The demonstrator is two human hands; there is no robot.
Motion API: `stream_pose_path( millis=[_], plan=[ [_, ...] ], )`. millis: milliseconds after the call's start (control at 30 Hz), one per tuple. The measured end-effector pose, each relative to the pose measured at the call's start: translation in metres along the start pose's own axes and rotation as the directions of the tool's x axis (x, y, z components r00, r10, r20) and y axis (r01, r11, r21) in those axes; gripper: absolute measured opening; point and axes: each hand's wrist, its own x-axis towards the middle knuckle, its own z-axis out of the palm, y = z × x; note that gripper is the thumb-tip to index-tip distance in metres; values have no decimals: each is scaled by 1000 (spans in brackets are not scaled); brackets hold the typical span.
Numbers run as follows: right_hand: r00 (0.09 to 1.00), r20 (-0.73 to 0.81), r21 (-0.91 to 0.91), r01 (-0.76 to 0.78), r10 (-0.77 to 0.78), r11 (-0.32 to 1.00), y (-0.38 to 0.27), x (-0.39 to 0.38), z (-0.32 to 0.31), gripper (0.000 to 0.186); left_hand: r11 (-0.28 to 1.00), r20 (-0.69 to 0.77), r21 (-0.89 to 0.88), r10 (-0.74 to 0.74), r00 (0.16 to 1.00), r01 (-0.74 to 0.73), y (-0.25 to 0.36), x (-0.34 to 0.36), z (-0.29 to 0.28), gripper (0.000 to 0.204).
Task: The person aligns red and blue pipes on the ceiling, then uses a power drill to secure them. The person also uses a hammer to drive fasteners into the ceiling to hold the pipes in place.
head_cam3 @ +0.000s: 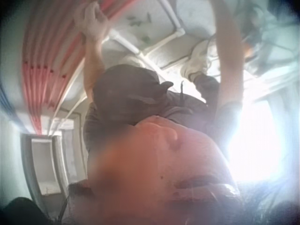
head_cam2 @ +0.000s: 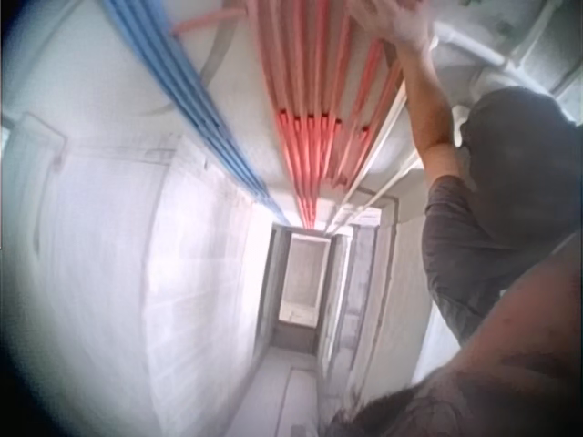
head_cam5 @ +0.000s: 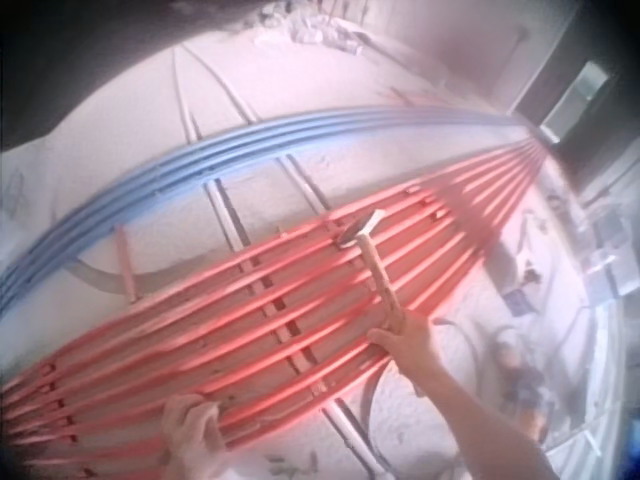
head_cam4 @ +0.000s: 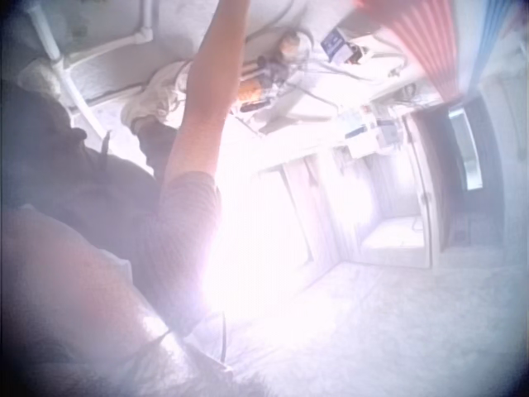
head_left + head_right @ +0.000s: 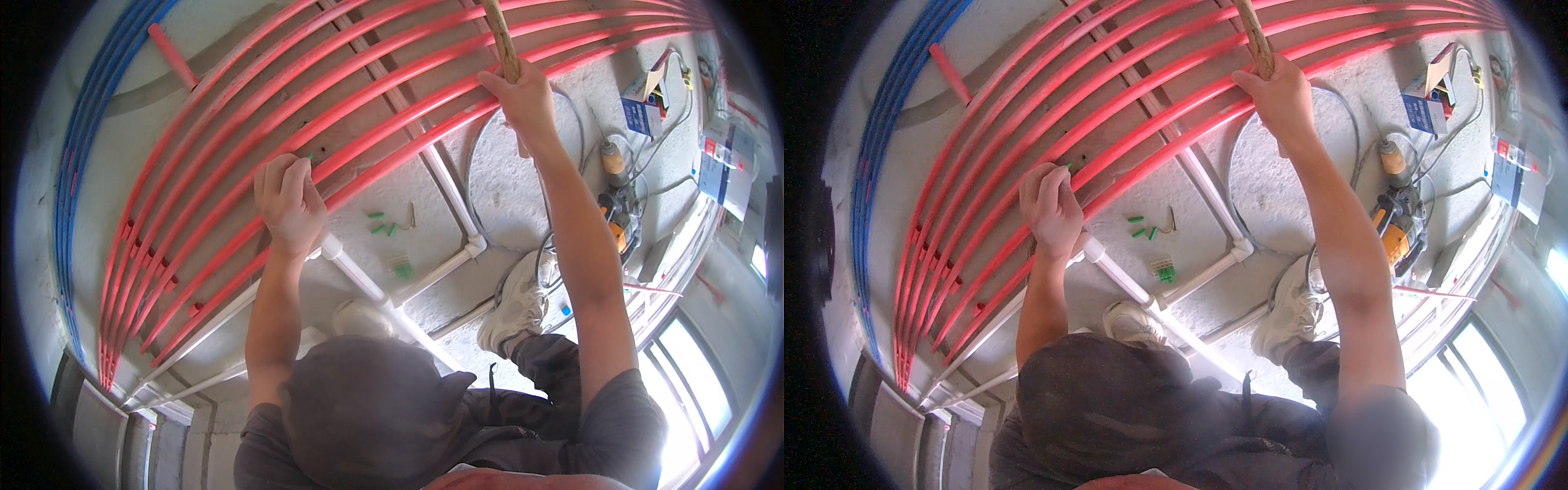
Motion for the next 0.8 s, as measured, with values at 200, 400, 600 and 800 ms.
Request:
stream_pose_path(
  millis=[200, 400, 600, 800],
  plan=[
    [999, -5, 3, 44, -44, 999, 7, -1, -5, 26, 989, -34, -137, -60, 998, 55, -3, -4, 1, 21],
    [998, 62, 172, -36, 26, 984, -5, -6, 1, 22, 994, -87, -107, -30, 996, 21, -17, -4, -3, 23],
    [999, 30, 105, -20, 17, 994, -2, -3, 3, 23, 997, -78, -53, 50, 996, -54, -25, -3, -3, 21],
    [999, 24, 114, 21, -24, 993, 0, -4, 1, 25, 991, -105, -14, 129, 986, -131, -25, 0, -2, 23]
  ],
)
